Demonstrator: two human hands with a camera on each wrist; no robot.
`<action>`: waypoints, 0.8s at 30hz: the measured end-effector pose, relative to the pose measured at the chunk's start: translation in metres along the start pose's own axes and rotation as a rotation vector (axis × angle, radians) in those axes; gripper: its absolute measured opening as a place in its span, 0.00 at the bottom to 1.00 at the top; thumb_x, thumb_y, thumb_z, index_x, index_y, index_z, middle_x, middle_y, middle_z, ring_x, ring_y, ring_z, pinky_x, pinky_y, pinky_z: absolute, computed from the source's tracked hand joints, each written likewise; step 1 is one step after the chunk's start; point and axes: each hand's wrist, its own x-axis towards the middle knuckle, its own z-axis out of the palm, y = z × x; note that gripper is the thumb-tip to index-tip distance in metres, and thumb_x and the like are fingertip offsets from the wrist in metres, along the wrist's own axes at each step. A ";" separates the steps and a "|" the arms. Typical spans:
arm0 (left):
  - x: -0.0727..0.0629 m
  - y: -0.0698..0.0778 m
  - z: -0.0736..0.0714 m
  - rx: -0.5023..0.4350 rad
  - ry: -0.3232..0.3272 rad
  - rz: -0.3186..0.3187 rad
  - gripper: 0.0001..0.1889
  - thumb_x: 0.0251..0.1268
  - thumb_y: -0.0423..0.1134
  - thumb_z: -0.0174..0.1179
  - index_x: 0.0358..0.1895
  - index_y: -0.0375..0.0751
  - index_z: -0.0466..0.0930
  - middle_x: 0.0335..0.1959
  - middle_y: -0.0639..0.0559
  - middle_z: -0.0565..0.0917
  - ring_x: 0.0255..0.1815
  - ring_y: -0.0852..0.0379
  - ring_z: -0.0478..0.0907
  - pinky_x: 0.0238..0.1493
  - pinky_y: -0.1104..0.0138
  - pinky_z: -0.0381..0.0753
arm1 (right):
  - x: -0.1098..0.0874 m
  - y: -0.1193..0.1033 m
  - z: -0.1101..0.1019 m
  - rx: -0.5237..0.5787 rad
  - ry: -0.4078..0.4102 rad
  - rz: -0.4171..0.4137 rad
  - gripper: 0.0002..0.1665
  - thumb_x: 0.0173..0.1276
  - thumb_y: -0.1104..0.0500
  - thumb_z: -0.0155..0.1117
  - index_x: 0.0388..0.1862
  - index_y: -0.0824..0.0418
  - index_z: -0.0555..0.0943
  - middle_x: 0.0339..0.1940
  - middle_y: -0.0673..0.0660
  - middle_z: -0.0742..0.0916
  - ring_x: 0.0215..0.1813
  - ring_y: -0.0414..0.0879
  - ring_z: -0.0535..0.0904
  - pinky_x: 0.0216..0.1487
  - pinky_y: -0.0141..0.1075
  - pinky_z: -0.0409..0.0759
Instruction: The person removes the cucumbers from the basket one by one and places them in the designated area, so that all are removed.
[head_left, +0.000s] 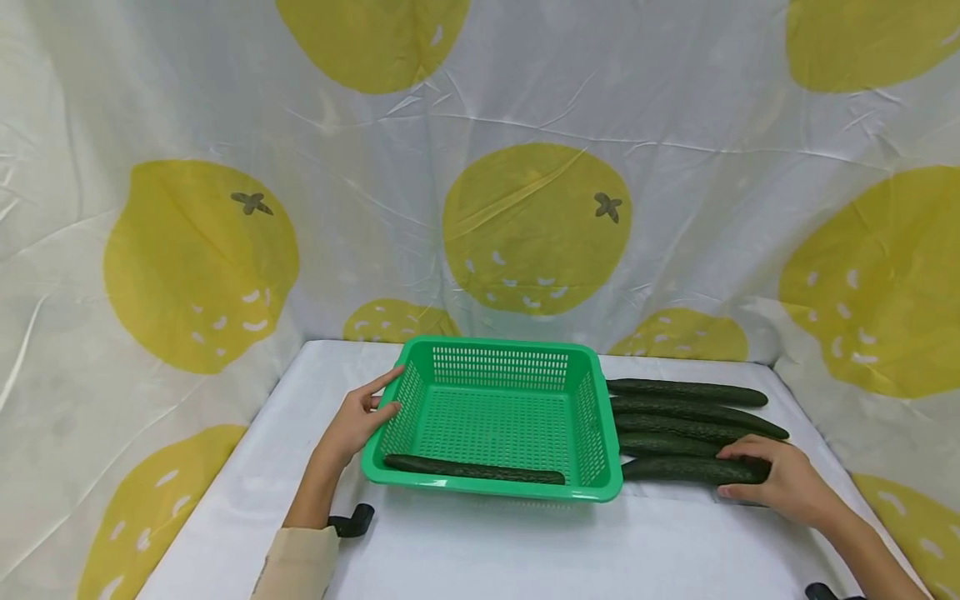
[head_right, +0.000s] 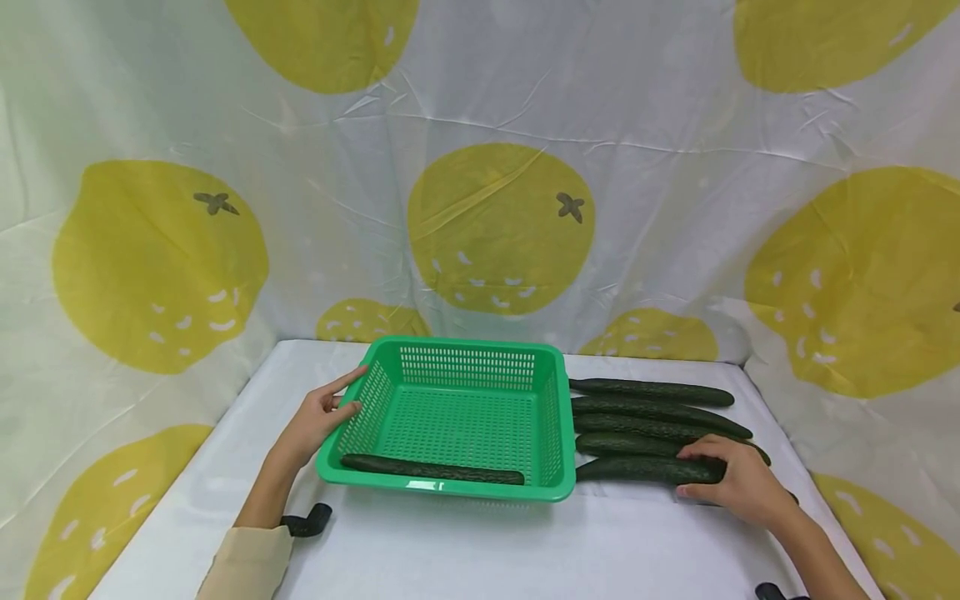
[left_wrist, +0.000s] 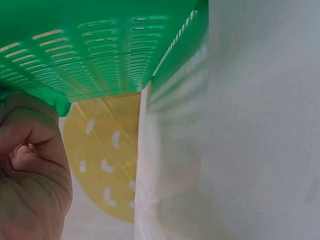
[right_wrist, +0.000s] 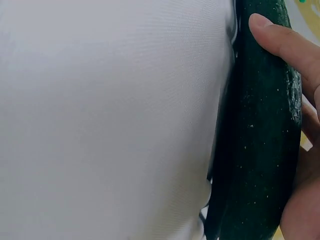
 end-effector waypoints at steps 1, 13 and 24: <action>0.000 0.000 0.000 -0.002 0.001 -0.001 0.33 0.75 0.34 0.57 0.80 0.56 0.63 0.16 0.53 0.72 0.13 0.63 0.63 0.20 0.69 0.71 | 0.000 0.000 0.001 -0.002 0.004 -0.005 0.28 0.43 0.42 0.88 0.45 0.38 0.87 0.45 0.41 0.87 0.47 0.26 0.77 0.44 0.32 0.77; 0.000 0.000 -0.001 -0.022 -0.003 -0.003 0.33 0.75 0.34 0.57 0.80 0.56 0.63 0.18 0.50 0.76 0.15 0.62 0.70 0.23 0.68 0.77 | -0.001 -0.003 0.004 0.034 0.030 0.001 0.26 0.42 0.45 0.89 0.42 0.41 0.87 0.42 0.38 0.84 0.37 0.30 0.72 0.35 0.29 0.72; 0.000 0.000 0.000 -0.013 0.000 -0.008 0.33 0.75 0.34 0.58 0.80 0.57 0.63 0.18 0.50 0.76 0.14 0.62 0.70 0.23 0.68 0.77 | 0.014 -0.021 -0.002 0.118 -0.023 0.052 0.22 0.58 0.46 0.82 0.50 0.47 0.86 0.41 0.47 0.86 0.39 0.34 0.76 0.39 0.31 0.77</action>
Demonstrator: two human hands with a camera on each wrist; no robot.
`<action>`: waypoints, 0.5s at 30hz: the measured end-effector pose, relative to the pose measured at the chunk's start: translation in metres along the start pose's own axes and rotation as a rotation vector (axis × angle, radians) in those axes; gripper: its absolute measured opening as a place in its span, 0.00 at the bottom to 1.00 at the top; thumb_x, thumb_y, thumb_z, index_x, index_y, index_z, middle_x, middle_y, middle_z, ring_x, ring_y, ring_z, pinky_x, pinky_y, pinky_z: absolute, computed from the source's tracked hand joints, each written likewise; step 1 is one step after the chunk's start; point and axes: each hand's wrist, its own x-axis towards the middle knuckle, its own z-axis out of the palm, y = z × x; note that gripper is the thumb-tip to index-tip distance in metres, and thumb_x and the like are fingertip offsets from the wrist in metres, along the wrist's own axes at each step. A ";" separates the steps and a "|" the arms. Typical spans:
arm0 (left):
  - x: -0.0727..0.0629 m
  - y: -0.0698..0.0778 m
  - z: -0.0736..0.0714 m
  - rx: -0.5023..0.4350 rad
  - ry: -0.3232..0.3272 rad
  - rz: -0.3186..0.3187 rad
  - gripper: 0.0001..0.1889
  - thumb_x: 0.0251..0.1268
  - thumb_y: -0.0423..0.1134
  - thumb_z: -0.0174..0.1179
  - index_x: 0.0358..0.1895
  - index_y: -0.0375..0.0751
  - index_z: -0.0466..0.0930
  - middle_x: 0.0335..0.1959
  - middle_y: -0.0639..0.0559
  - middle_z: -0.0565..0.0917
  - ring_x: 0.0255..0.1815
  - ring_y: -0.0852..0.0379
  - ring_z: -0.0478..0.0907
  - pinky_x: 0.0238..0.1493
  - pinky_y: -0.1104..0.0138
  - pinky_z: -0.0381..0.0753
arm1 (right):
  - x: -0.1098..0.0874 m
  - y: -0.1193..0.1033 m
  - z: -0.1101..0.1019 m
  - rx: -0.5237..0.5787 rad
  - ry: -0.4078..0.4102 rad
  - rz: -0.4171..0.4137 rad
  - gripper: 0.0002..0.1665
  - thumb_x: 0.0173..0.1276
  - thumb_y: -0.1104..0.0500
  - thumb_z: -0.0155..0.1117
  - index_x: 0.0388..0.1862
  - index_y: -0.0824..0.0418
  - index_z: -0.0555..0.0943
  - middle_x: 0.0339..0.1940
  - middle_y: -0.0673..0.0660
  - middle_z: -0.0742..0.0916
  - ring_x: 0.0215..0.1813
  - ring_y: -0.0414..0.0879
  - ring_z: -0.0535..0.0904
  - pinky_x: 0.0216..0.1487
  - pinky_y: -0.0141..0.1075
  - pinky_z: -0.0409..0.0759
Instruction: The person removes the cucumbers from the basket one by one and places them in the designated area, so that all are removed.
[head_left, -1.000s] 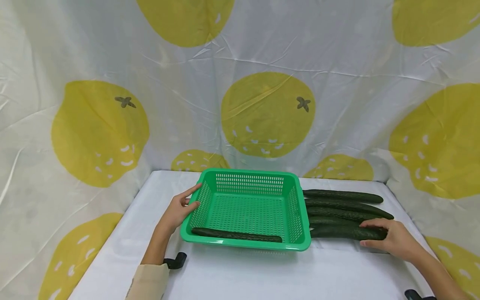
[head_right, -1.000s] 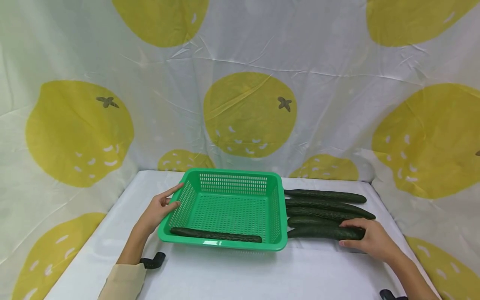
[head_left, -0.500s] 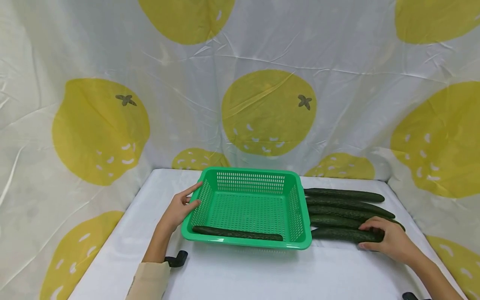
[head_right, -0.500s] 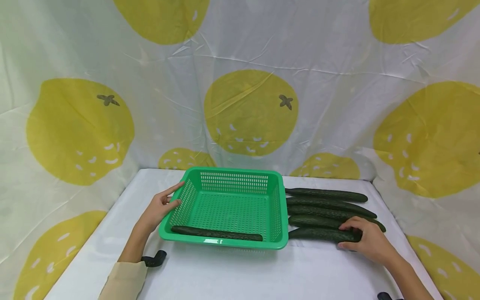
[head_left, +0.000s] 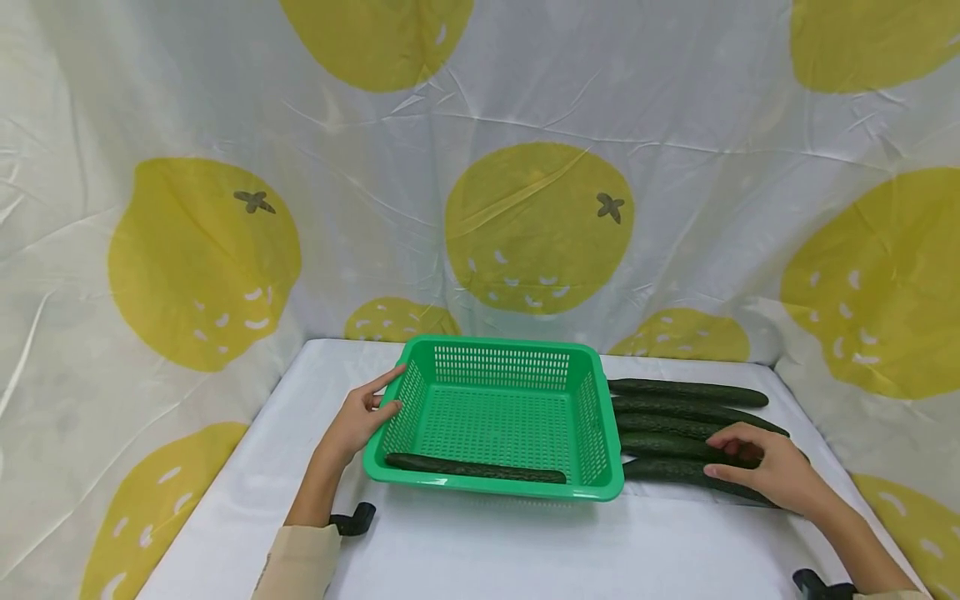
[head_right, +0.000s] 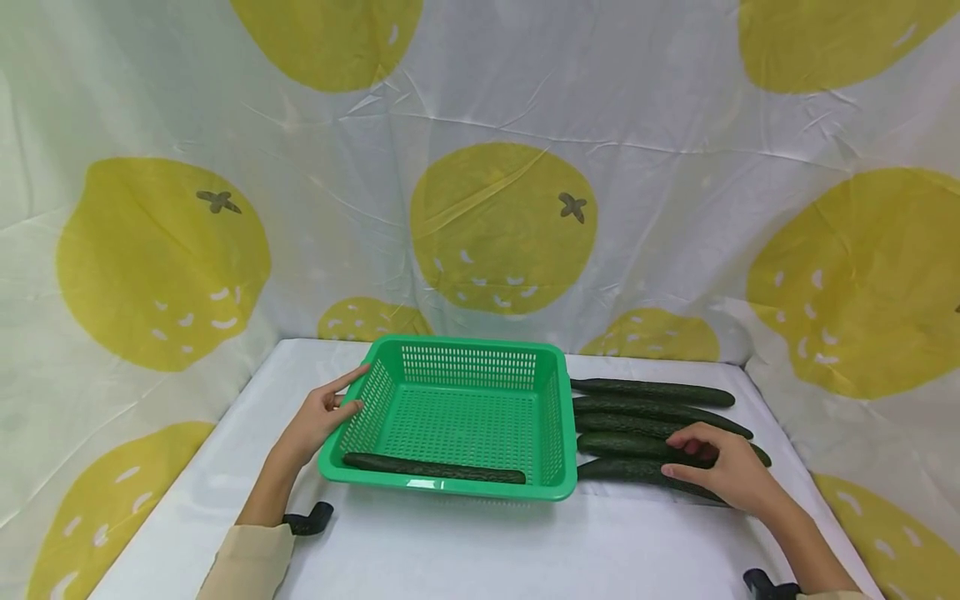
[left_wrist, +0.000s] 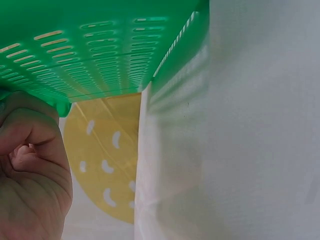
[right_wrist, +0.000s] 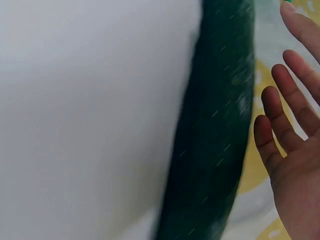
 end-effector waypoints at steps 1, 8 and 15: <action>0.000 0.000 0.000 0.003 0.000 0.000 0.33 0.75 0.34 0.58 0.80 0.56 0.63 0.17 0.50 0.75 0.14 0.62 0.69 0.23 0.68 0.76 | 0.003 -0.005 0.000 0.010 0.010 -0.014 0.21 0.58 0.47 0.81 0.50 0.48 0.86 0.41 0.47 0.86 0.39 0.34 0.77 0.39 0.30 0.77; 0.000 -0.001 0.000 0.002 -0.001 0.001 0.33 0.75 0.34 0.58 0.80 0.56 0.63 0.16 0.52 0.73 0.12 0.62 0.65 0.21 0.69 0.73 | 0.029 -0.046 0.006 0.070 0.045 -0.124 0.18 0.63 0.52 0.79 0.51 0.50 0.86 0.44 0.51 0.88 0.42 0.35 0.77 0.42 0.30 0.77; 0.000 0.000 0.000 0.005 0.006 0.008 0.33 0.75 0.34 0.58 0.80 0.56 0.63 0.14 0.55 0.70 0.11 0.63 0.62 0.20 0.69 0.70 | 0.050 -0.084 0.016 0.122 0.045 -0.207 0.19 0.63 0.54 0.78 0.52 0.41 0.84 0.48 0.47 0.88 0.47 0.34 0.79 0.49 0.31 0.78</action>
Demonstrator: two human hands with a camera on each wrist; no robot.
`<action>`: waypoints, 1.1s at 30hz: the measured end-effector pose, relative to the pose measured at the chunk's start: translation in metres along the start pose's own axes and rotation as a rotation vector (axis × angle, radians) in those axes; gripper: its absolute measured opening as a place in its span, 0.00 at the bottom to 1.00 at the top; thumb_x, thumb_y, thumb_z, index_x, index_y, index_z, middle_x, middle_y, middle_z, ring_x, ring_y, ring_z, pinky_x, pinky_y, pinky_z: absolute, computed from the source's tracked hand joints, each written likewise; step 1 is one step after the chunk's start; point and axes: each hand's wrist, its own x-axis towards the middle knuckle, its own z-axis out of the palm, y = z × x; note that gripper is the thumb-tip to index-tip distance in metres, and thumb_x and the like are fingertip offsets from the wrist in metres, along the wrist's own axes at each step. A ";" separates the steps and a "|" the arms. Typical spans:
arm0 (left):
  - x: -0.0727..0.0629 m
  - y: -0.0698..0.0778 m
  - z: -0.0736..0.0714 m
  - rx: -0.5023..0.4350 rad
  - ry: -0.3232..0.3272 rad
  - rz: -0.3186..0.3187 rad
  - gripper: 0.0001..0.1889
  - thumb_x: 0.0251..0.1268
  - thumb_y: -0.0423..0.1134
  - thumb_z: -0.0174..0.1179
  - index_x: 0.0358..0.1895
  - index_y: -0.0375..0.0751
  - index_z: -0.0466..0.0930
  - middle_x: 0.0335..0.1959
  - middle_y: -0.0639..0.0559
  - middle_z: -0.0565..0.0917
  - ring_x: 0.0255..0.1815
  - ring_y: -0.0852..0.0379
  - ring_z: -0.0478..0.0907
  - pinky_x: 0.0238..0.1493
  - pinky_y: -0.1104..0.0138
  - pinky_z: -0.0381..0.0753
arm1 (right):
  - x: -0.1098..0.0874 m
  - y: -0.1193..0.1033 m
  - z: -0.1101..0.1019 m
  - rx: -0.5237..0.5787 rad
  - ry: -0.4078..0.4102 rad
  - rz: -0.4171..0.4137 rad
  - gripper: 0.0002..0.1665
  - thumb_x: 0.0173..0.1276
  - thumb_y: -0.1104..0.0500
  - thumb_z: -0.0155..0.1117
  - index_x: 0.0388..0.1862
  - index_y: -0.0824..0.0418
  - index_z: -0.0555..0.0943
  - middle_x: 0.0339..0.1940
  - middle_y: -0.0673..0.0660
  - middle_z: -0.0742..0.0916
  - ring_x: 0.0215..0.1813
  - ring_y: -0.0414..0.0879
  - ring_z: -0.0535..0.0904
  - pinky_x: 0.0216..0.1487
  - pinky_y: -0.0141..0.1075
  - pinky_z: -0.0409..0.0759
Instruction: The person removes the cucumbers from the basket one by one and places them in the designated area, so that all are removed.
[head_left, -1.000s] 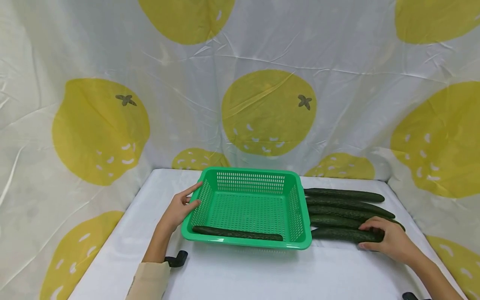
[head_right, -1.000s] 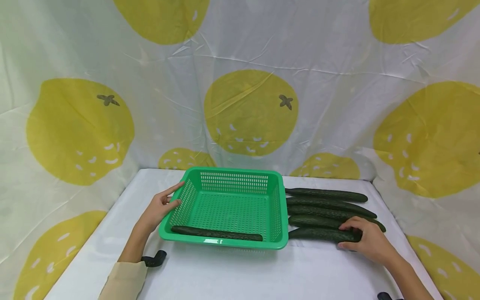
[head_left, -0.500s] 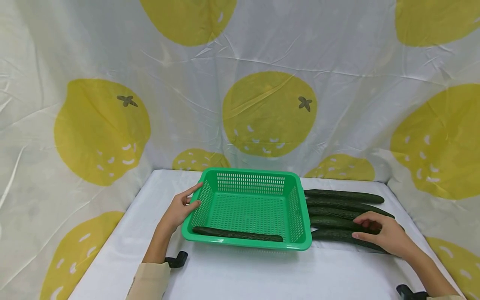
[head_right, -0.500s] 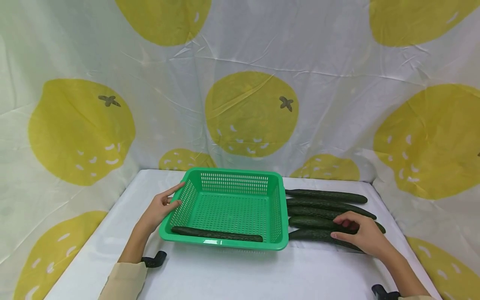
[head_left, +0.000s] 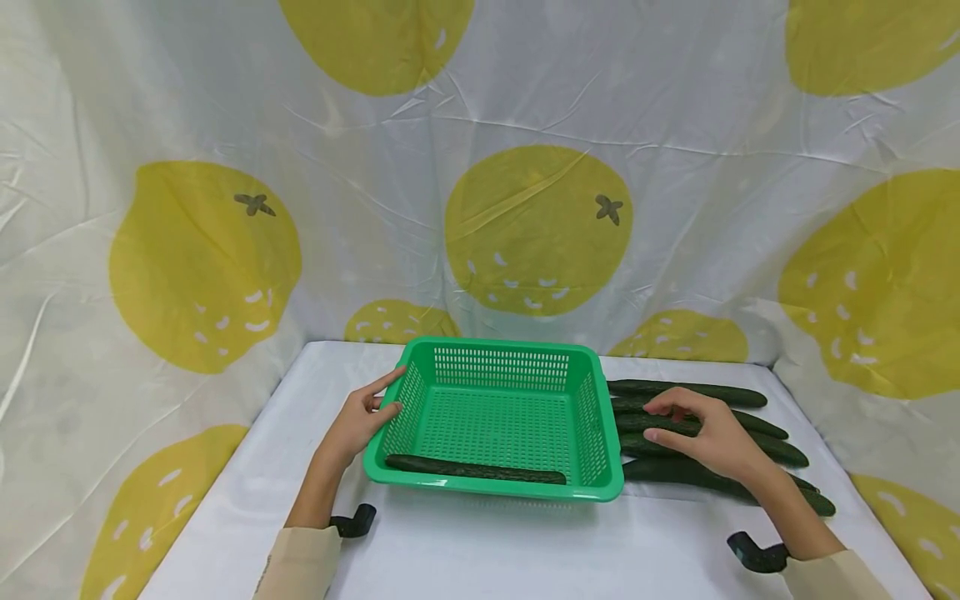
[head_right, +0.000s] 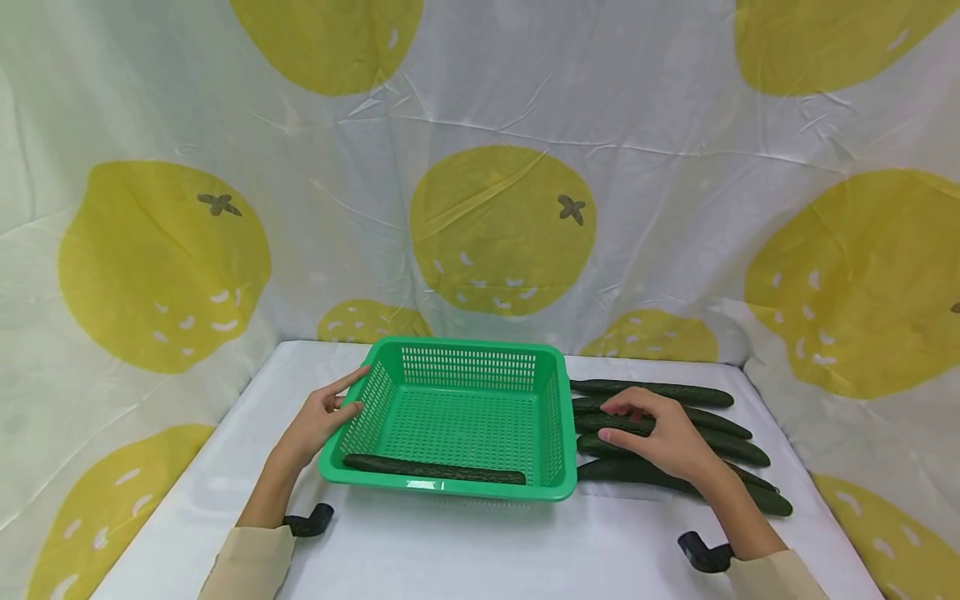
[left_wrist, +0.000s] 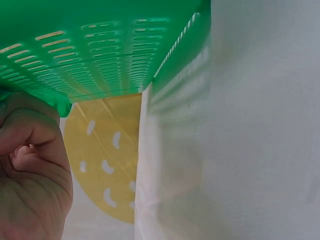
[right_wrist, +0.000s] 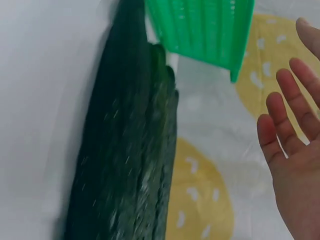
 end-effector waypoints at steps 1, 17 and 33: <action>0.000 0.000 0.000 -0.004 -0.002 0.000 0.33 0.75 0.34 0.58 0.80 0.56 0.63 0.15 0.55 0.71 0.12 0.63 0.63 0.20 0.69 0.72 | 0.003 -0.004 0.002 0.009 0.001 -0.007 0.20 0.63 0.54 0.79 0.53 0.41 0.84 0.49 0.46 0.88 0.49 0.33 0.79 0.50 0.31 0.78; -0.001 0.001 0.000 0.009 0.001 -0.016 0.33 0.75 0.34 0.58 0.80 0.58 0.63 0.15 0.54 0.71 0.12 0.63 0.62 0.21 0.69 0.72 | 0.035 -0.049 0.040 0.178 -0.091 -0.123 0.22 0.68 0.57 0.75 0.59 0.45 0.82 0.54 0.48 0.87 0.54 0.45 0.83 0.52 0.44 0.83; 0.000 -0.003 0.000 0.042 0.022 0.014 0.33 0.74 0.36 0.60 0.79 0.58 0.65 0.15 0.57 0.65 0.13 0.65 0.57 0.18 0.70 0.63 | 0.064 -0.098 0.080 0.256 -0.270 -0.105 0.25 0.71 0.45 0.70 0.64 0.48 0.79 0.59 0.46 0.85 0.59 0.46 0.81 0.57 0.42 0.83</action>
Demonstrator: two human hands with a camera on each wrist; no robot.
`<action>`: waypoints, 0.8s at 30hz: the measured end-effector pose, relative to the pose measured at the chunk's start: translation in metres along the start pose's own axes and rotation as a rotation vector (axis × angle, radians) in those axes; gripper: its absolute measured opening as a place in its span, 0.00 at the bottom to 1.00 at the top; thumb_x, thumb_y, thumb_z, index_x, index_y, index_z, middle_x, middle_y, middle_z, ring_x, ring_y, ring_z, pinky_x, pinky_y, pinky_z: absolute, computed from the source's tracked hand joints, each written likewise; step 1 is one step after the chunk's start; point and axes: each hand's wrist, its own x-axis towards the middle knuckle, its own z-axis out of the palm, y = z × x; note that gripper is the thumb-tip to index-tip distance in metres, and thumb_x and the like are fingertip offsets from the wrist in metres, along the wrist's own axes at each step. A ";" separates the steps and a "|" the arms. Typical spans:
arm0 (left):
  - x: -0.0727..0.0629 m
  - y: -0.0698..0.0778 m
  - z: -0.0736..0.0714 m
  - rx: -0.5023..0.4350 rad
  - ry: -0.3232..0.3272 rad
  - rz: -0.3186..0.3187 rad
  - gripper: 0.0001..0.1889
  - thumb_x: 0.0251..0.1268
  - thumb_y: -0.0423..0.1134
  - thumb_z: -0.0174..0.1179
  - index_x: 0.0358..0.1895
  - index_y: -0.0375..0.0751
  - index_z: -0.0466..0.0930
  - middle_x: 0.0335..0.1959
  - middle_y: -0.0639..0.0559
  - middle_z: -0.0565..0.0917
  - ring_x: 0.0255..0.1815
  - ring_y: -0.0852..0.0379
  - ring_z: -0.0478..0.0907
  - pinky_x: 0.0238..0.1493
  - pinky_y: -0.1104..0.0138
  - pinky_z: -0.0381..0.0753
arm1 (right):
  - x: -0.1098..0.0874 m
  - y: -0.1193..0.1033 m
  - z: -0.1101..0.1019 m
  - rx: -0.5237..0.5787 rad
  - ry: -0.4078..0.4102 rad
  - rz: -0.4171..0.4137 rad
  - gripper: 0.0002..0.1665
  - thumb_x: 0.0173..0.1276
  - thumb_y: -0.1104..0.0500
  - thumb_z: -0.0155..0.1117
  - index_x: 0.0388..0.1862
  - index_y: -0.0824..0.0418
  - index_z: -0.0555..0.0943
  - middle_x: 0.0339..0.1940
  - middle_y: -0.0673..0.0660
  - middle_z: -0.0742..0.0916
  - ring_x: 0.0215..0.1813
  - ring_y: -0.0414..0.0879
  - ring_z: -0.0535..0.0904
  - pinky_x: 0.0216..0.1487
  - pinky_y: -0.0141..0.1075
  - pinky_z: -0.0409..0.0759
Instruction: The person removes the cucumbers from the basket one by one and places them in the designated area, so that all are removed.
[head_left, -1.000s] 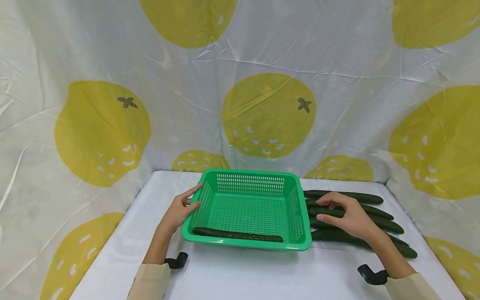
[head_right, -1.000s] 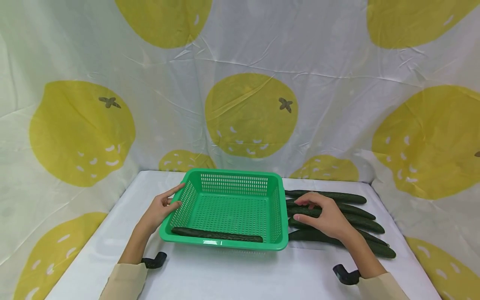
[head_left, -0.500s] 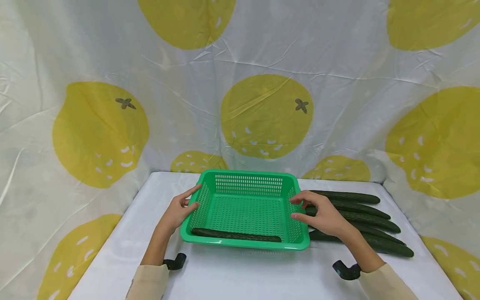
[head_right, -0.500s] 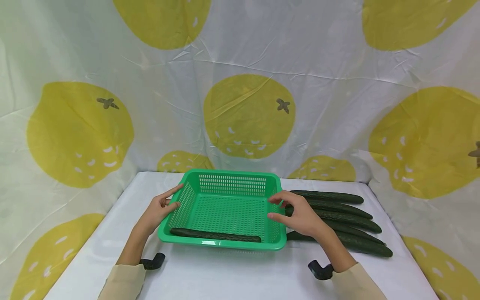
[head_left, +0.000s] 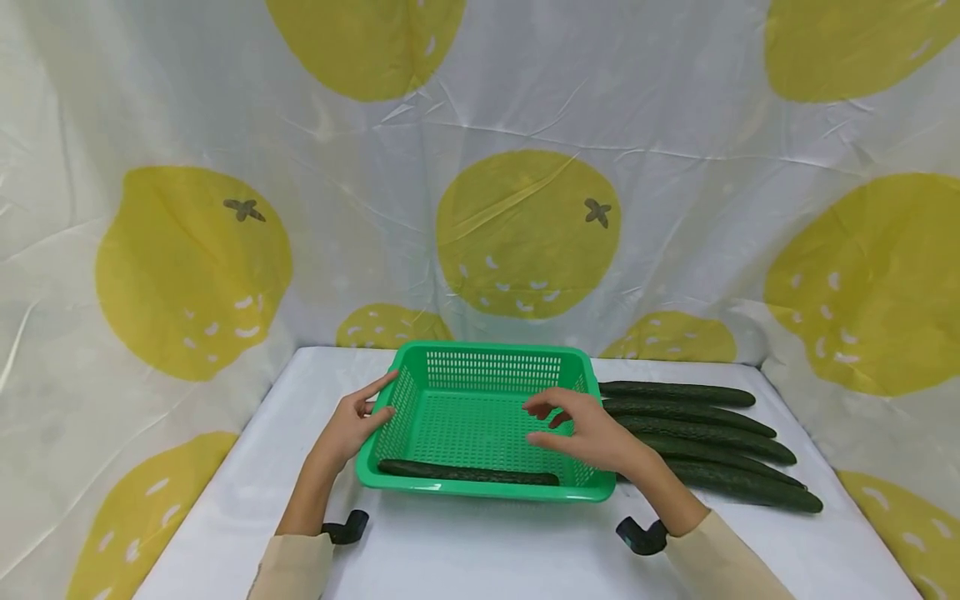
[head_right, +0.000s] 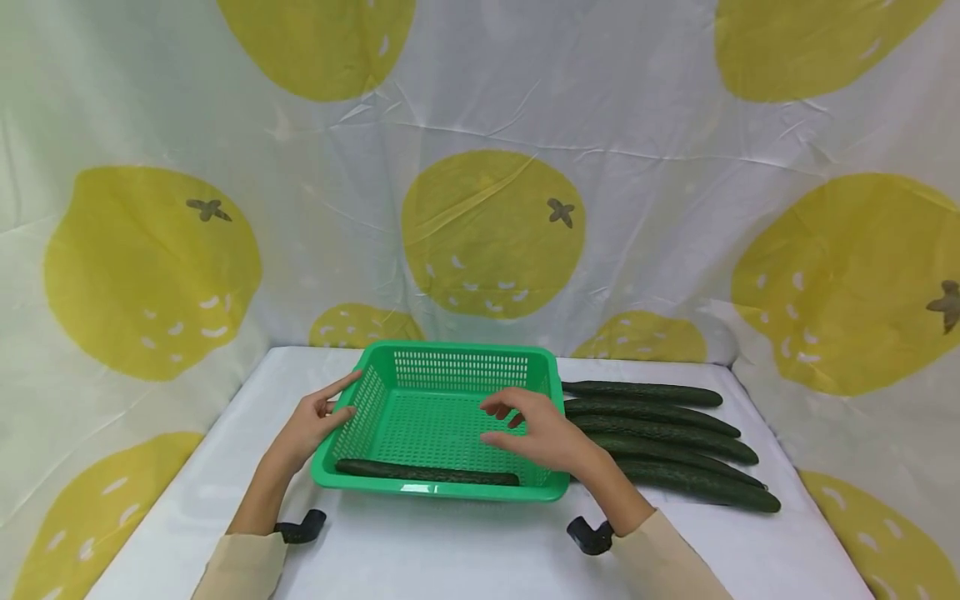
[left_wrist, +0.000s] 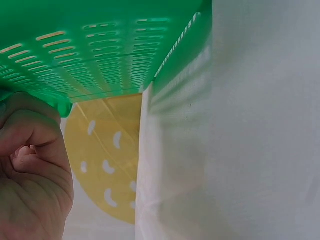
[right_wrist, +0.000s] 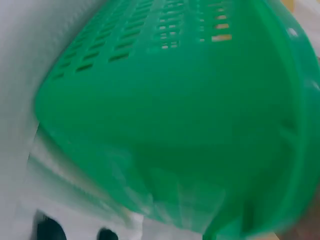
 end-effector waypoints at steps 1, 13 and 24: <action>0.000 0.000 0.000 0.000 0.001 -0.003 0.33 0.74 0.36 0.60 0.79 0.58 0.65 0.15 0.57 0.64 0.13 0.65 0.57 0.18 0.70 0.63 | 0.003 -0.001 0.003 0.002 -0.010 0.000 0.26 0.71 0.45 0.70 0.64 0.49 0.79 0.59 0.46 0.85 0.59 0.46 0.81 0.57 0.43 0.83; 0.001 0.001 0.000 -0.036 -0.025 -0.004 0.33 0.75 0.35 0.59 0.80 0.56 0.64 0.15 0.54 0.72 0.14 0.63 0.67 0.21 0.69 0.73 | 0.032 -0.006 0.038 0.026 -0.098 0.025 0.29 0.69 0.42 0.72 0.64 0.52 0.79 0.58 0.48 0.85 0.56 0.52 0.81 0.55 0.51 0.83; 0.001 0.001 0.000 -0.042 -0.036 -0.007 0.33 0.75 0.34 0.58 0.80 0.56 0.63 0.16 0.53 0.73 0.13 0.63 0.67 0.21 0.69 0.74 | 0.043 -0.008 0.056 -0.076 -0.284 0.057 0.33 0.70 0.41 0.70 0.66 0.57 0.79 0.60 0.57 0.85 0.57 0.53 0.82 0.55 0.43 0.83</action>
